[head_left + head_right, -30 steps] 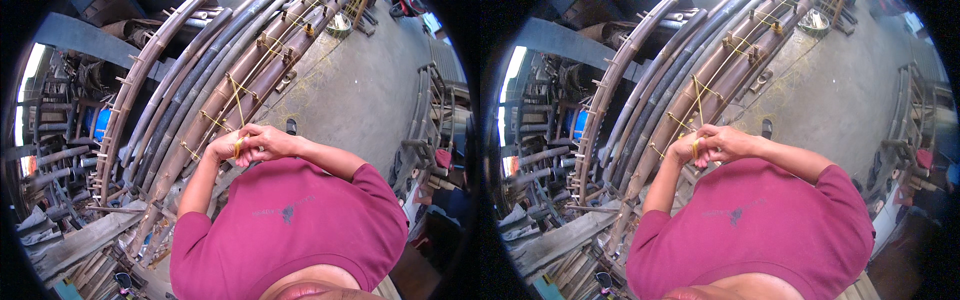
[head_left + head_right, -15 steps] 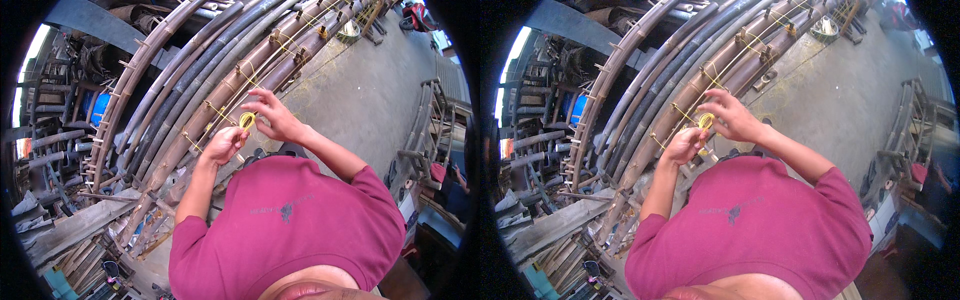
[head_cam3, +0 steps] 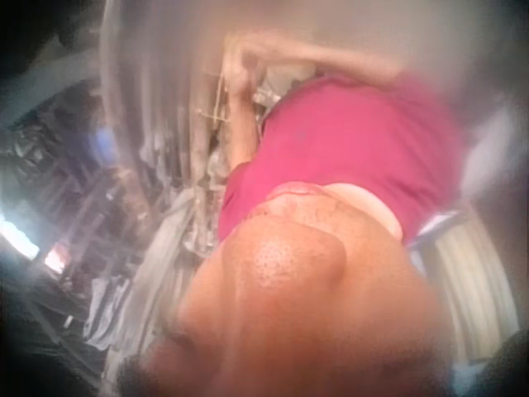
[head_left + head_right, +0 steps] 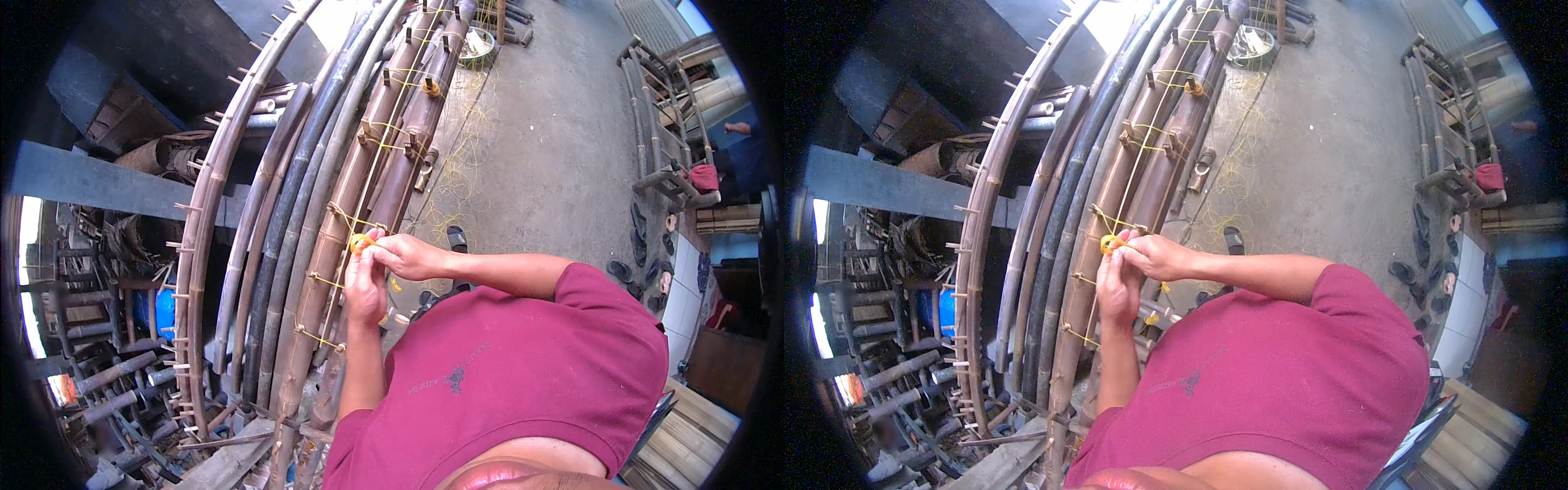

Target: The person ties yellow string around a bundle of bamboo poles arranged horizontally. They repeatedly wrap the string around the poles and secure it with knots, moving along the length of the bundle.

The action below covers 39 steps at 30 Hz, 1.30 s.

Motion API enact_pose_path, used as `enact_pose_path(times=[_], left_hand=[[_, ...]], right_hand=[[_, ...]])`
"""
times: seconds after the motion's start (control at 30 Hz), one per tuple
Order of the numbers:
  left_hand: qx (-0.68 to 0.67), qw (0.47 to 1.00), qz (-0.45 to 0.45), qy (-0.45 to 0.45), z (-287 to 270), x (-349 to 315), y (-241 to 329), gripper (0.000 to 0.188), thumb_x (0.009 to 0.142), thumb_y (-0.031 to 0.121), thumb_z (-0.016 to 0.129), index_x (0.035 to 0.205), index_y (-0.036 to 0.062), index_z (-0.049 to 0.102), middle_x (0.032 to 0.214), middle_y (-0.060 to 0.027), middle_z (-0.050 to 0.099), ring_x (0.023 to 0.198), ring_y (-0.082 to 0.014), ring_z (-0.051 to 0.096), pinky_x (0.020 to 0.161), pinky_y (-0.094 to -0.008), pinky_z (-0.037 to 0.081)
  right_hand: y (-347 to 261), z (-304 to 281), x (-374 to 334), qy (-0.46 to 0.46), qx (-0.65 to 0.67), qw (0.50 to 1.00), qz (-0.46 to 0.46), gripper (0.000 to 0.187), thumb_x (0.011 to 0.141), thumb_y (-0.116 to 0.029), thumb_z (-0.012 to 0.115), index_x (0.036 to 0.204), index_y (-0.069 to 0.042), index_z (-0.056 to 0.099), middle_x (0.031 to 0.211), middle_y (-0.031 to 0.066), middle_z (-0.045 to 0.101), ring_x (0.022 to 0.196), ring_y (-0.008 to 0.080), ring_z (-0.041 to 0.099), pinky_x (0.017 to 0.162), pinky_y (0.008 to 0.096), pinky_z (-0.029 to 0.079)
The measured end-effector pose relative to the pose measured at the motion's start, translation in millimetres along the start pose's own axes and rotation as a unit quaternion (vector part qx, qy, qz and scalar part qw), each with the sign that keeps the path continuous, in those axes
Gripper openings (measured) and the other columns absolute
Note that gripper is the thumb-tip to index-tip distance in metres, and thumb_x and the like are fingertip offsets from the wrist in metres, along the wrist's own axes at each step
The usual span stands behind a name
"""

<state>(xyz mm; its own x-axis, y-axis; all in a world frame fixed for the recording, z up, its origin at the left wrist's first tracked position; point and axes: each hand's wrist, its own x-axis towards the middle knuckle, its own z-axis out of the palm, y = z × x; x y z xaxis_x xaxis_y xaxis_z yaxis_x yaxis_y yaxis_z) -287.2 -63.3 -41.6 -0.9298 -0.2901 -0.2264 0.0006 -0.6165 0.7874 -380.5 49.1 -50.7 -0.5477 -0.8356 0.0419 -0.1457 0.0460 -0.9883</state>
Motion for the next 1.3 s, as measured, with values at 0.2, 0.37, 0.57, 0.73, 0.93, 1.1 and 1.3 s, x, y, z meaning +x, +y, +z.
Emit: enact_pose_path(times=[0.2,0.37,0.57,0.73,0.93,1.1,1.3], left_hand=[[-0.006,0.994,0.057,0.091,18,28,-14,0.022,0.104,0.016,0.037,0.112,0.0012,0.052,0.124,-0.0142,0.055,0.116,-0.0203,0.052,0.103,-0.0344,0.04],[0.055,0.977,0.131,0.158,1,49,-13,0.021,0.103,0.016,0.038,0.099,0.0034,0.054,0.108,-0.0115,0.059,0.107,-0.0191,0.055,0.1,-0.0335,0.04],[0.013,0.981,0.066,0.181,11,51,-22,0.019,0.103,0.018,0.04,0.101,0.0054,0.053,0.099,-0.0083,0.061,0.097,-0.0201,0.06,0.094,-0.0371,0.048],[0.048,0.982,0.05,0.177,23,55,-30,0.021,0.103,0.02,0.041,0.1,0.004,0.054,0.099,-0.0095,0.061,0.096,-0.0212,0.061,0.092,-0.0381,0.05],[0.04,0.981,0.051,0.182,29,62,-27,0.021,0.103,0.02,0.041,0.1,0.0036,0.054,0.098,-0.01,0.061,0.096,-0.0216,0.061,0.091,-0.0389,0.051],[0.04,0.983,0.043,0.173,25,66,-32,0.02,0.103,0.02,0.041,0.099,0.0049,0.054,0.097,-0.0085,0.061,0.095,-0.0212,0.061,0.09,-0.0392,0.051],[0.035,0.988,0.034,0.148,34,65,-32,0.018,0.103,0.021,0.042,0.099,0.0071,0.053,0.098,-0.0075,0.061,0.094,-0.0207,0.061,0.09,-0.0383,0.051]], right_hand=[[18,-47,27,-0.201,0.113,0.968,0.096,0.038,0.102,-0.031,0.047,0.111,0.003,0.061,0.105,0.0042,0.067,0.096,0.0162,0.06,0.087,0.0361,0.049],[52,-191,71,0.219,-0.161,0.962,-0.017,0.025,0.092,-0.025,0.06,0.105,-0.006,0.068,0.101,0.0098,0.068,0.093,0.0198,0.064,0.086,0.0351,0.05],[114,-282,115,0.437,-0.341,0.831,0.038,0.019,0.088,-0.027,0.061,0.096,-0.011,0.069,0.097,0.0099,0.065,0.094,0.0303,0.062,0.082,0.0431,0.048],[135,-283,130,0.449,-0.449,0.772,0.002,0.016,0.083,-0.027,0.065,0.092,-0.014,0.069,0.091,0.0059,0.064,0.088,0.0248,0.063,0.079,0.0403,0.046],[127,-290,125,0.455,-0.394,0.793,-0.098,0.012,0.083,-0.022,0.064,0.088,-0.011,0.068,0.09,0.0053,0.063,0.086,0.0251,0.063,0.076,0.0396,0.049],[119,-316,139,0.377,-0.294,0.873,-0.097,0.015,0.086,-0.017,0.058,0.093,-0.004,0.059,0.089,0.017,0.062,0.082,0.0324,0.064,0.072,0.041,0.05],[149,-348,147,0.453,-0.178,0.872,0.046,0.019,0.09,-0.023,0.057,0.092,-0.004,0.059,0.08,0.0116,0.065,0.071,0.0212,0.062,0.068,0.0348,0.049]])
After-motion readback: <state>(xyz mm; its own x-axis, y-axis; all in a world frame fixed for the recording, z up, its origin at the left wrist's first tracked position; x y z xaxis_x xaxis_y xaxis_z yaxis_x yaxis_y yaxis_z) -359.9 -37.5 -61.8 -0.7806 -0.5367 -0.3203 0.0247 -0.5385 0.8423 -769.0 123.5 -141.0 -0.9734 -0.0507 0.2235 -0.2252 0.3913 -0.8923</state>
